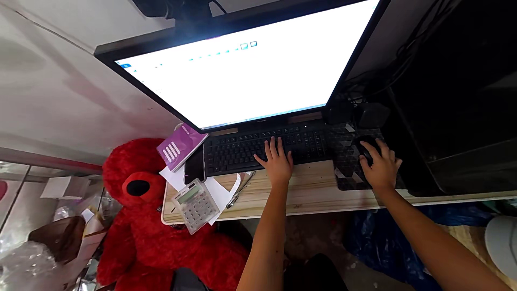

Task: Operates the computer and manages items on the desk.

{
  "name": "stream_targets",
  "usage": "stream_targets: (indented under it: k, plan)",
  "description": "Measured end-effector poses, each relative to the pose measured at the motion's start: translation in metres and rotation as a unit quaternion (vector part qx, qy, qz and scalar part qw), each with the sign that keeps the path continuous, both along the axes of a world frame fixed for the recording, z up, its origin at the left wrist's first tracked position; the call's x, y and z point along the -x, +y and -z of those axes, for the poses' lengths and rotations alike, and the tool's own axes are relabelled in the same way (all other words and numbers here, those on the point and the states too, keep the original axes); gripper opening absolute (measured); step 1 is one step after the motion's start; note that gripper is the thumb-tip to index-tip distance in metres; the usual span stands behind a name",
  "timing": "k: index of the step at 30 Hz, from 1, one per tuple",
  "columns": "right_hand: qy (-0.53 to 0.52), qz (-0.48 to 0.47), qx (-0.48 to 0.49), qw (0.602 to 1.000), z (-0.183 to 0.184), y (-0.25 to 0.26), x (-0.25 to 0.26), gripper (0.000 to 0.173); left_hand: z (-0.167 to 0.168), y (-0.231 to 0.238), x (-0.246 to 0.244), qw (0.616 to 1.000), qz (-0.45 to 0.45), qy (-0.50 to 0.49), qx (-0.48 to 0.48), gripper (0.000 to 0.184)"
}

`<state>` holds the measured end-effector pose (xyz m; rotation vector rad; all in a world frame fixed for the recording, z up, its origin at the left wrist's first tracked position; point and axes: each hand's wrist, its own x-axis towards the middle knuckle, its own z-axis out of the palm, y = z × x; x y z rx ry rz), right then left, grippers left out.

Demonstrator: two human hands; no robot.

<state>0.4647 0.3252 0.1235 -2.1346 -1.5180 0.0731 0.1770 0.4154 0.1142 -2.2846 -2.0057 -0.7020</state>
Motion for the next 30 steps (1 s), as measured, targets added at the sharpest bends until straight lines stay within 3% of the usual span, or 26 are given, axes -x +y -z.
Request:
stream_targets:
  k: [30]
  plan:
    - [-0.007,0.0,-0.002,1.0,0.0011,0.0001,-0.0008,0.044,0.0015,0.0004,-0.0004,1.0,0.0,-0.002,-0.006,0.055]
